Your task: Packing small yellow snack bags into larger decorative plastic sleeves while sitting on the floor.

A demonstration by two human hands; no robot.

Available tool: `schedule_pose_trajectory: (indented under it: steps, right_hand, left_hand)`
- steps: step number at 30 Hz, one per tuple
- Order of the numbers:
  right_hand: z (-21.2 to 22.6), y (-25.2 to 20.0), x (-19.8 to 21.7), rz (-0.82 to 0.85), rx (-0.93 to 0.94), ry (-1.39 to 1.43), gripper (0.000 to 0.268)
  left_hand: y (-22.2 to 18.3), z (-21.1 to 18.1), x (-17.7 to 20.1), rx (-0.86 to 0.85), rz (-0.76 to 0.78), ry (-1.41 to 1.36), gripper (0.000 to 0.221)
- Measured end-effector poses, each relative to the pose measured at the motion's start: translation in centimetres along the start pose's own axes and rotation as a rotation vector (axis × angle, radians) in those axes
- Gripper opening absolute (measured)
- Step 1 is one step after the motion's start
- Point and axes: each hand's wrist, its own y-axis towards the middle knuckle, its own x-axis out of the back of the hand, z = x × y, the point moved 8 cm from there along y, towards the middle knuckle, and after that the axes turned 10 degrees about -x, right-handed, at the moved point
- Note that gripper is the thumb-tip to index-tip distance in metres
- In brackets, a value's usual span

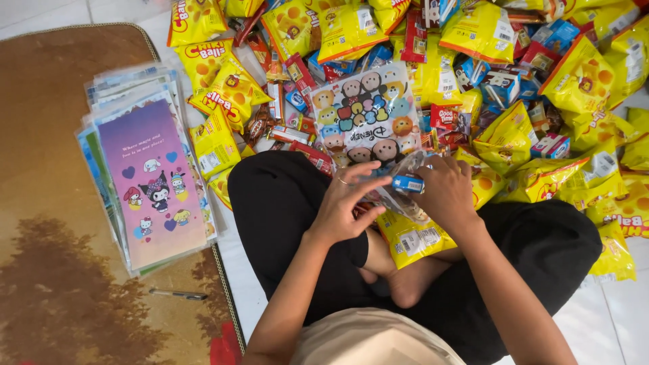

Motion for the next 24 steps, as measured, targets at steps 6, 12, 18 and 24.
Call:
schedule_pose_trajectory:
  steps: [6, 12, 18, 24]
  right_hand:
    - [0.1, -0.7, 1.1, 0.060, -0.057, 0.098, 0.042]
    - [1.0, -2.3, 3.0, 0.020, -0.062, 0.292, 0.044]
    - [-1.1, -3.8, 4.7, -0.100, -0.145, 0.054, 0.042]
    - [-1.0, -3.6, 4.5, -0.106, -0.163, 0.366, 0.037]
  left_hand:
    - [0.0, 0.7, -1.9, -0.094, 0.047, 0.233, 0.015]
    - [-0.8, 1.8, -0.9, -0.017, -0.117, 0.178, 0.008]
    - [-0.3, 1.4, 0.1, 0.021, -0.197, 0.146, 0.007]
    - [0.3, 0.3, 0.8, -0.001, -0.224, 0.125, 0.009]
